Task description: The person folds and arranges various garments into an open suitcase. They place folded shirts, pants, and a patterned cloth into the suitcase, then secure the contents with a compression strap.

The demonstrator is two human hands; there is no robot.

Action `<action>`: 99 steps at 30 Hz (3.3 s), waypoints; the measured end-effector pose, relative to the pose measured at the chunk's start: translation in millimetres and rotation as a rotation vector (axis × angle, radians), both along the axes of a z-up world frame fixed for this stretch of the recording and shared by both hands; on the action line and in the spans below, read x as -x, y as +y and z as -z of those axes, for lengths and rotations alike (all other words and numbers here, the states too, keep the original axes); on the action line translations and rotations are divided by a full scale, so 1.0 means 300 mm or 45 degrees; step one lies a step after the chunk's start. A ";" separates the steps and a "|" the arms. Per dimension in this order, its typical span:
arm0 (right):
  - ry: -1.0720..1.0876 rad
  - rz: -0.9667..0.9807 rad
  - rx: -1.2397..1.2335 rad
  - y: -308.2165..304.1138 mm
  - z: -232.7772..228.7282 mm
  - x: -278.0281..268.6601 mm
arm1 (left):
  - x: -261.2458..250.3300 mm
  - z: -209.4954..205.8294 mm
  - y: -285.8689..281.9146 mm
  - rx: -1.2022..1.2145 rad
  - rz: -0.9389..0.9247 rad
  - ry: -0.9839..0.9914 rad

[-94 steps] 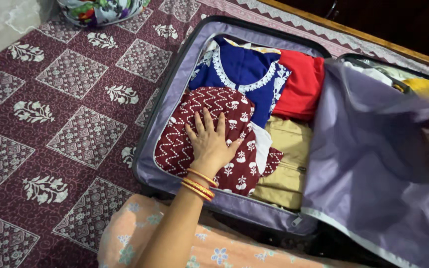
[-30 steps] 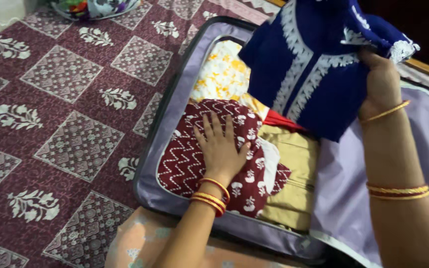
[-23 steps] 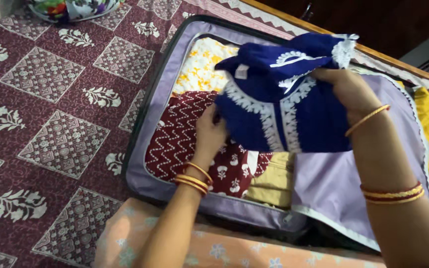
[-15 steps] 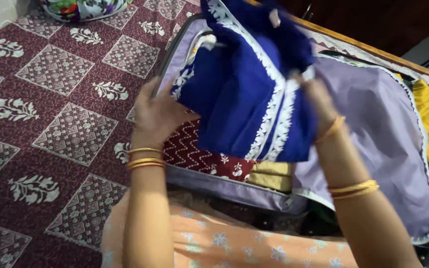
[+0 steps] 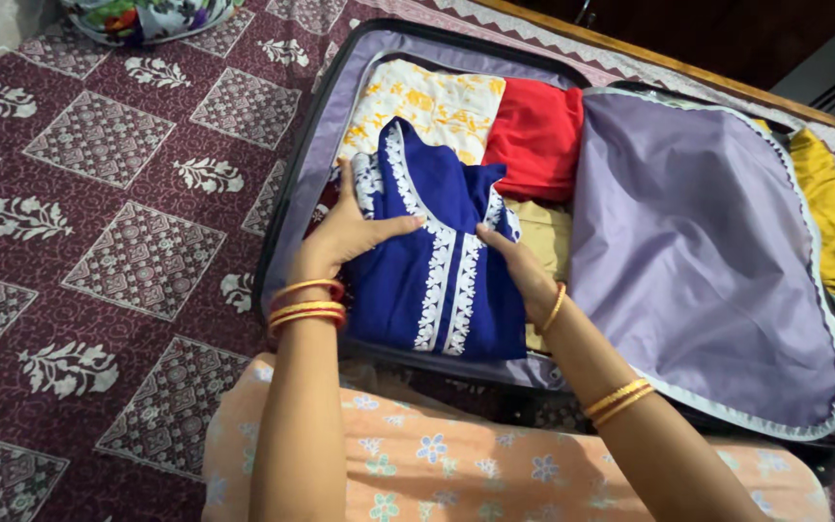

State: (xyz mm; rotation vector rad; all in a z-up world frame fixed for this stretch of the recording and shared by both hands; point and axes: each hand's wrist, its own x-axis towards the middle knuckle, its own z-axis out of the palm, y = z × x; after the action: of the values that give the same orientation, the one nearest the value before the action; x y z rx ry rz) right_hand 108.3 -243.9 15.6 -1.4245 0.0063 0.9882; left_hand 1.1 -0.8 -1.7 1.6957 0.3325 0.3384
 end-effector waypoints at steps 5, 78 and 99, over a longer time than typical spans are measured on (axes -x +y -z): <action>-0.240 0.088 0.260 -0.006 -0.032 -0.010 | -0.009 -0.017 -0.042 -0.440 -0.223 0.405; -0.472 0.285 -0.337 0.536 0.417 -0.791 | -0.106 0.038 -0.165 -1.082 -0.142 0.295; -1.838 0.054 0.857 0.700 0.193 -0.558 | -0.108 0.045 -0.154 -1.012 -0.080 0.424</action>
State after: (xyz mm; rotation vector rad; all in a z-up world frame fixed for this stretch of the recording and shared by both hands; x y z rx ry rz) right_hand 275.8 -33.9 -42.2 -2.4614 -0.7376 -0.3099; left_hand 33.4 -47.1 -15.1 2.5381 0.5422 0.2442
